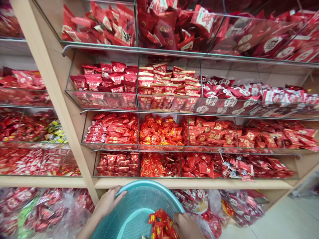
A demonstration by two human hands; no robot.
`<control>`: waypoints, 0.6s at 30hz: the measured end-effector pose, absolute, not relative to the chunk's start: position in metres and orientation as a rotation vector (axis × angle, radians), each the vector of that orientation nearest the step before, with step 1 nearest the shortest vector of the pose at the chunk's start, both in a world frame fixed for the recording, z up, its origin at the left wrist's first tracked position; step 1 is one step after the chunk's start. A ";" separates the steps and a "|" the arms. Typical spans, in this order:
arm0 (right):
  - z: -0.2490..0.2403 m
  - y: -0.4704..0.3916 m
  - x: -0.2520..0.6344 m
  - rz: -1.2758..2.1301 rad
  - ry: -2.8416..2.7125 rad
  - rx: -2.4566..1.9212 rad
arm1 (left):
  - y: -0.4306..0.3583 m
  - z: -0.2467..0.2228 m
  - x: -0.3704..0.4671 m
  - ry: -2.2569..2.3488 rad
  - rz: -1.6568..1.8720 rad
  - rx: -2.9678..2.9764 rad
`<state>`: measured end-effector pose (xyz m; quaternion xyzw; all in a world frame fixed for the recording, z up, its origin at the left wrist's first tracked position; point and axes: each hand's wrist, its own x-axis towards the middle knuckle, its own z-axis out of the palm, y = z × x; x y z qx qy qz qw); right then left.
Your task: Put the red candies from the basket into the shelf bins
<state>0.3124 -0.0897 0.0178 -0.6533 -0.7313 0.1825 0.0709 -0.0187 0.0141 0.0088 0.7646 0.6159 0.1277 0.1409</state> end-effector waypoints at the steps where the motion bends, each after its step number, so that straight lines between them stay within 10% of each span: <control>1: 0.022 -0.088 0.312 0.550 -2.179 -1.945 | 0.014 0.009 -0.019 1.778 0.366 2.203; 18: 0.223 0.059 0.290 -0.248 -1.717 -1.473 | 0.011 0.013 -0.019 1.803 0.350 2.143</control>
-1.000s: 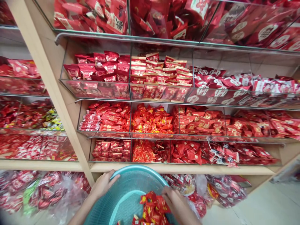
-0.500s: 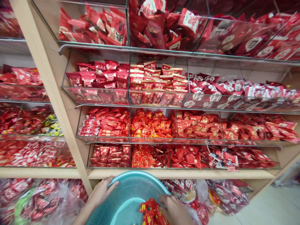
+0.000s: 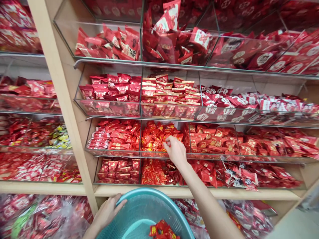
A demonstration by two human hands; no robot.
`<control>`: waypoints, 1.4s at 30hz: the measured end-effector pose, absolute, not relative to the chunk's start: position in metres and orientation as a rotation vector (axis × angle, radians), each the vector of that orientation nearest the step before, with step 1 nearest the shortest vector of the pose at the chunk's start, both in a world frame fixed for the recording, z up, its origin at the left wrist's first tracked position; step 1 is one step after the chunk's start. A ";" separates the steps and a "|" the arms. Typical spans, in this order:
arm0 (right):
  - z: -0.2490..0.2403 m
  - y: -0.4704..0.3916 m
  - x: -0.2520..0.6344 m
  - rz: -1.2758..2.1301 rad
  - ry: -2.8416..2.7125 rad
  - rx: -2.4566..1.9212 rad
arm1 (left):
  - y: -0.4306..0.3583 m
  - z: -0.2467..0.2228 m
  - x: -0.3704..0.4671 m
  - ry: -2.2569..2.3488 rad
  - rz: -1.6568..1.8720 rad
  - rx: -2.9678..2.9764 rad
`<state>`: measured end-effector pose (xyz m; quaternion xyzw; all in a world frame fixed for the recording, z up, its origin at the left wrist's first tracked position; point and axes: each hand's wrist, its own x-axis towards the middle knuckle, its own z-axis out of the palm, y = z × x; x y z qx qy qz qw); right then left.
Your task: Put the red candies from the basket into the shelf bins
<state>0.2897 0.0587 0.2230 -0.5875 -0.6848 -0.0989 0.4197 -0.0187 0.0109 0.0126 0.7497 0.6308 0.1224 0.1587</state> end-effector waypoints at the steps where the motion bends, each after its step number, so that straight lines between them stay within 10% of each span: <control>1: 0.224 0.068 0.289 -0.283 -1.794 -1.457 | 0.011 0.011 -0.019 1.811 0.347 2.148; 42: 0.214 0.099 0.305 -0.036 -1.838 -1.325 | 0.013 0.010 -0.019 1.793 0.364 2.168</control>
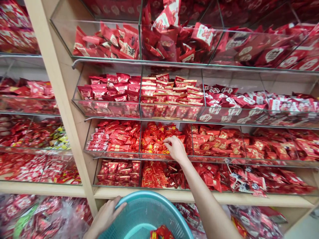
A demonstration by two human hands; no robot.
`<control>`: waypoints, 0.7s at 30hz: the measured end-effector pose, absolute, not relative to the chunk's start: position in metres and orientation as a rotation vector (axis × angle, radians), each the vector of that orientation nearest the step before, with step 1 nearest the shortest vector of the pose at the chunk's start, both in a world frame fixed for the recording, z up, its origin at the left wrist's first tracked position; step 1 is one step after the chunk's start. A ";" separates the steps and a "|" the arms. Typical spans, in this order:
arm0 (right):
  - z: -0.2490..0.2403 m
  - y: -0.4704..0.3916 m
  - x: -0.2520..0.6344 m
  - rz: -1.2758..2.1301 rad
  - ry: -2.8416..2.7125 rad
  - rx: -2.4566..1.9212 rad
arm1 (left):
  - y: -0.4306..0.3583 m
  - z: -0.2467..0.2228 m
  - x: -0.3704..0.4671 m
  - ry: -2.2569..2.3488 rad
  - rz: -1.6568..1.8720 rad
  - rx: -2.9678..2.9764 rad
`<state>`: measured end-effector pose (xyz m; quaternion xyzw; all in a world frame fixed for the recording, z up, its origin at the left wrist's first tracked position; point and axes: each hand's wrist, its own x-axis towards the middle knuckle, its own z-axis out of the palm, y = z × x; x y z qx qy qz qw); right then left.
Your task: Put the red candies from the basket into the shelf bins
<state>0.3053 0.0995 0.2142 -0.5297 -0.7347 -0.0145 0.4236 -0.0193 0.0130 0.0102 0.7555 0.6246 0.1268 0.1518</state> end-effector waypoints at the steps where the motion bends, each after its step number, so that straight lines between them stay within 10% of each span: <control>1: 0.214 0.100 0.305 -0.039 -1.839 -1.334 | 0.013 0.010 -0.019 1.795 0.360 2.166; 21: 0.219 0.090 0.309 0.212 -1.555 -1.112 | 0.014 0.005 -0.020 1.801 0.365 2.168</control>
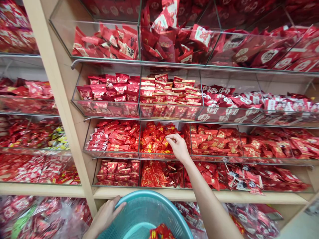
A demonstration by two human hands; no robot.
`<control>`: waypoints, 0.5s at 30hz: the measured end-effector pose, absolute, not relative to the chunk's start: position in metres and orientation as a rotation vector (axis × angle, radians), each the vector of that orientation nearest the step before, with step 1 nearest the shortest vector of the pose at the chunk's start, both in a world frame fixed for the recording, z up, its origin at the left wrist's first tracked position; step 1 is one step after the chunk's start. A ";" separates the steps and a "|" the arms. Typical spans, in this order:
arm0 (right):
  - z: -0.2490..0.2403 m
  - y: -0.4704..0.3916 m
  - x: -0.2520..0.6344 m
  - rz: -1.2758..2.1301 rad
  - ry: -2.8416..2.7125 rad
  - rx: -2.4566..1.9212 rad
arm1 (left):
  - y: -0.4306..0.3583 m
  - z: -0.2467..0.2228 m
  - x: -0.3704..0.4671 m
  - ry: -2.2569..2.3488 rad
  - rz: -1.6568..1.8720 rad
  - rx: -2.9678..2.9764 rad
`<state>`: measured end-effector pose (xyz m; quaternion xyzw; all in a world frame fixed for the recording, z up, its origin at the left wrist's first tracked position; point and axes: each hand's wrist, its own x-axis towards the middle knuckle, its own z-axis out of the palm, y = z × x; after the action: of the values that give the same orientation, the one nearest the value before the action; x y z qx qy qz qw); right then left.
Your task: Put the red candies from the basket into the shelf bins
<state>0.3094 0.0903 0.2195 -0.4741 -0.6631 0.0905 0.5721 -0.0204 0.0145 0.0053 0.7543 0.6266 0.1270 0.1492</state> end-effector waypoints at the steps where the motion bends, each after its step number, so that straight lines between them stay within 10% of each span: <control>1: 0.220 0.089 0.310 0.238 -1.529 -1.091 | 0.015 0.005 -0.021 1.799 0.368 2.167; 15: 0.205 -0.028 0.298 0.463 -1.511 -0.941 | 0.013 0.017 -0.018 1.791 0.307 2.177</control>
<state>0.2983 -0.0276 0.2048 -0.4069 -0.6534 0.2003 0.6061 -0.0181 0.0131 0.0166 0.7587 0.6243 0.1070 0.1526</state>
